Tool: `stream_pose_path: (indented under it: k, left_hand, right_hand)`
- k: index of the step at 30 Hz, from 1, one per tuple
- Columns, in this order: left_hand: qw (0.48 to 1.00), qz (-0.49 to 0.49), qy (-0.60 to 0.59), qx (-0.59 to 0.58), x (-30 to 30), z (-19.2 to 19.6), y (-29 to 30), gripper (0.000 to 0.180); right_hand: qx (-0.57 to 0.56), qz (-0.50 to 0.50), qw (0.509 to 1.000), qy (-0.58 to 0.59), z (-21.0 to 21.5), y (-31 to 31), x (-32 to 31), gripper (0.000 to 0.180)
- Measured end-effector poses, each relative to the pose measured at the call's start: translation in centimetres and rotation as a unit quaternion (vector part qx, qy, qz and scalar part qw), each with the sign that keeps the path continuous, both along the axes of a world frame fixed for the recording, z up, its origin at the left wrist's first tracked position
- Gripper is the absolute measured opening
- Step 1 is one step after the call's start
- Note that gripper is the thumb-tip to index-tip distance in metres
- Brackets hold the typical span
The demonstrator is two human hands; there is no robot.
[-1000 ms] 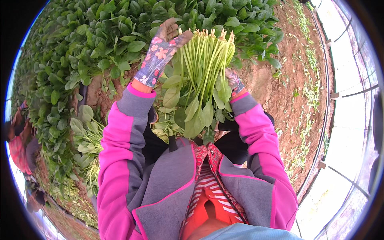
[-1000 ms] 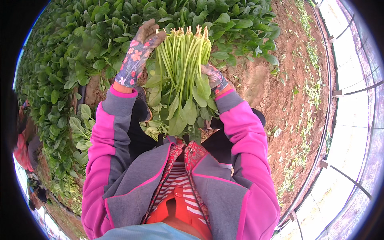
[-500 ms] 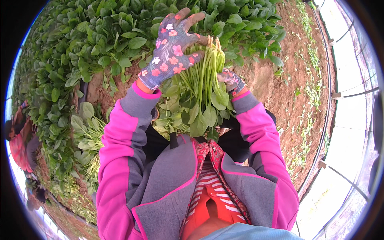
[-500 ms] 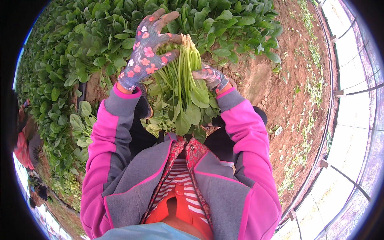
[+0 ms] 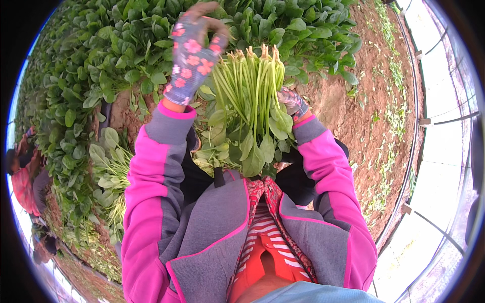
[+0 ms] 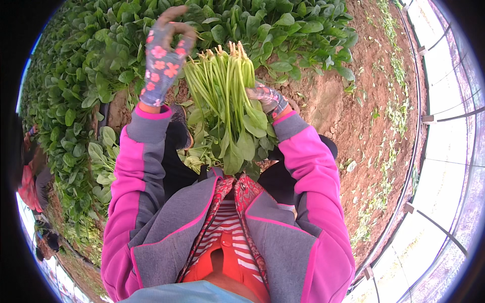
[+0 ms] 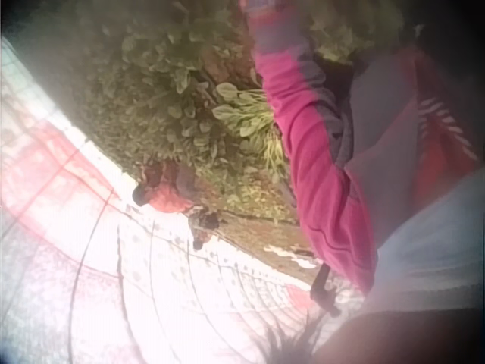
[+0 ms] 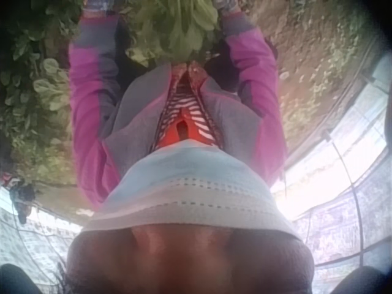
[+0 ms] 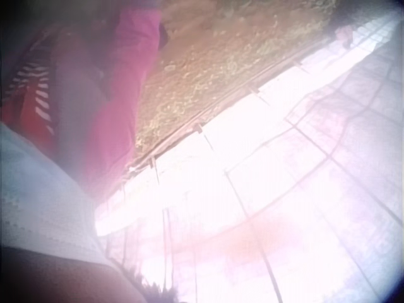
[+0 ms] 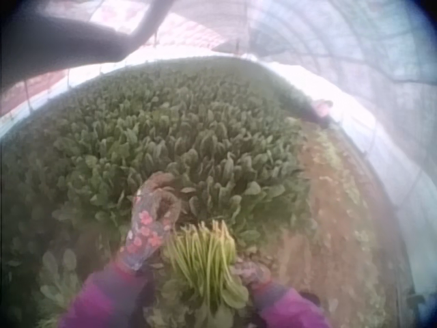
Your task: The person repeatedly cuts bunches of spinach with a sickle, gathers them by hand, and places them on the ground. The person continues this cycle of cutting and gathering throughout the clip.
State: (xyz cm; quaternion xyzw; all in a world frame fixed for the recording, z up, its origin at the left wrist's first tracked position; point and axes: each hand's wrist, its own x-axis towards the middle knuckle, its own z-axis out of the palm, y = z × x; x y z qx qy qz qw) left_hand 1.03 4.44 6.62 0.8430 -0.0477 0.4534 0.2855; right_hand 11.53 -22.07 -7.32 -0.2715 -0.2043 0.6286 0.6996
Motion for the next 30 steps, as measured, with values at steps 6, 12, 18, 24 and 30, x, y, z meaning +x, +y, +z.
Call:
stream_pose_path:
  k: [6,12,18,24,30]
  left_hand:
    - [0.908,0.192,0.335,0.162,-2.6,-1.3,4.8,0.01]
    - [0.996,-0.001,0.091,-0.005,-1.8,-0.6,3.7,0.025]
    - [0.99,-0.074,0.056,0.102,-0.7,1.2,-1.3,0.01]
    - [0.988,-0.059,0.053,0.131,0.0,-0.3,-1.0,0.012]
    - [0.973,0.034,0.049,-0.224,-1.0,-2.0,3.8,0.021]
  right_hand:
    - [0.035,-0.009,0.999,-0.028,1.1,-0.1,0.0,0.058]
    - [-0.021,-0.033,0.995,-0.093,2.5,-0.1,-0.2,0.066]
    - [-0.072,-0.047,0.992,-0.096,3.2,0.2,-1.0,0.071]
    - [-0.099,-0.032,0.991,-0.086,3.2,0.0,-0.8,0.072]
    - [-0.059,-0.055,0.996,-0.042,1.7,-0.5,-0.3,0.07]
